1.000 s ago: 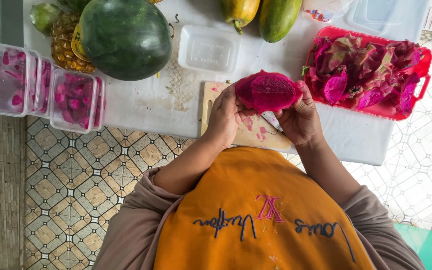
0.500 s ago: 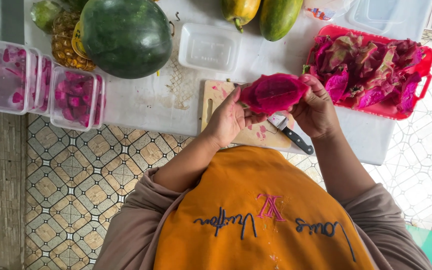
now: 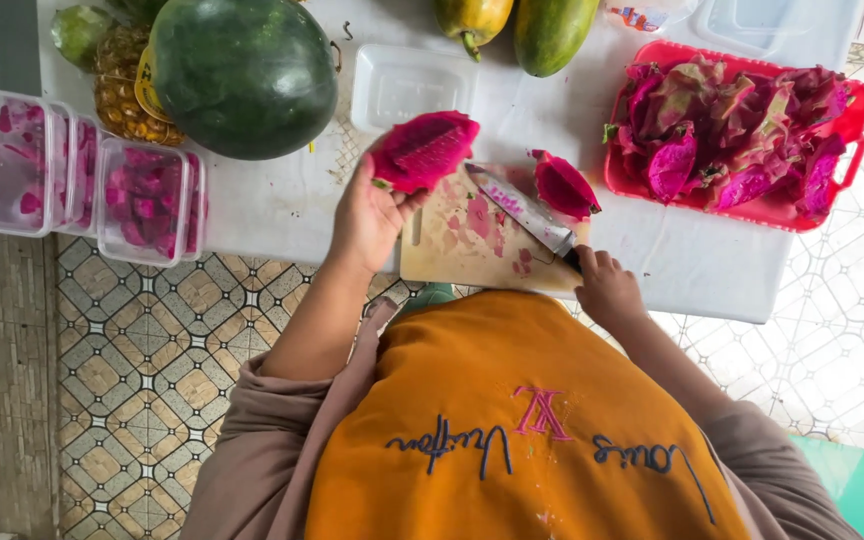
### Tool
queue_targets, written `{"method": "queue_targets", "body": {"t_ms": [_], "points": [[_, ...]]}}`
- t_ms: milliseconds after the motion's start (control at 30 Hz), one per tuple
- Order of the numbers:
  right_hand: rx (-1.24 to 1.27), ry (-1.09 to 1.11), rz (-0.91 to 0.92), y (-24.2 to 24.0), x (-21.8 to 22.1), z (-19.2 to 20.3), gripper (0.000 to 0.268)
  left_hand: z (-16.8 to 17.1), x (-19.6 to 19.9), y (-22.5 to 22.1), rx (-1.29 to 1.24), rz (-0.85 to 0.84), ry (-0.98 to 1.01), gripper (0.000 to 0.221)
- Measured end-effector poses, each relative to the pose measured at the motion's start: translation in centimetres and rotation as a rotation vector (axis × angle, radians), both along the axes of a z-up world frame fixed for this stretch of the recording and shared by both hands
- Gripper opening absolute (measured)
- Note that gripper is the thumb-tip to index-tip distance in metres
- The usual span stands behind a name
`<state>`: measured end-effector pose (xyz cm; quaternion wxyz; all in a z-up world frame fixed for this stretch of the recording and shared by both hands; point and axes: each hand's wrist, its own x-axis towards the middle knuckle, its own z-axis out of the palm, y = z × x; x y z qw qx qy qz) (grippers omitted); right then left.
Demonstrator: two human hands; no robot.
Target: Peeling and cutting dragon fruit into cubes and placing them into plastic containers on a food preparation table.
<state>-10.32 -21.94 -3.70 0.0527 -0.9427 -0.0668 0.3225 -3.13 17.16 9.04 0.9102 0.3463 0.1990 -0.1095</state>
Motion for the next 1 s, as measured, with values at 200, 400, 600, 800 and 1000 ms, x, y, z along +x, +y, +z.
{"method": "queue_targets", "body": {"t_ms": [200, 400, 600, 800, 1000], "points": [[0.212, -0.126, -0.175, -0.7, -0.9, -1.3, 0.05, -2.7, 0.2, 2.0, 0.056, 0.122, 0.06, 0.045], [0.694, 0.177, -0.558, -0.9, -1.2, 5.7, 0.048, -9.4, 1.0, 2.2, 0.016, 0.192, 0.107, 0.043], [0.966, -0.003, -0.537, 3.9, 1.9, 9.8, 0.015, -7.5, 3.2, 0.1, 0.155, 0.226, 0.028, 0.045], [0.695, -0.318, -0.142, 7.4, 4.8, 12.8, 0.034, -7.5, 5.4, 0.3, 0.246, 0.264, -0.038, 0.041], [0.553, -0.293, -0.109, 9.1, 5.9, 13.4, 0.034, -8.3, 5.9, 0.8, 0.287, 0.302, -0.028, 0.04]]}}
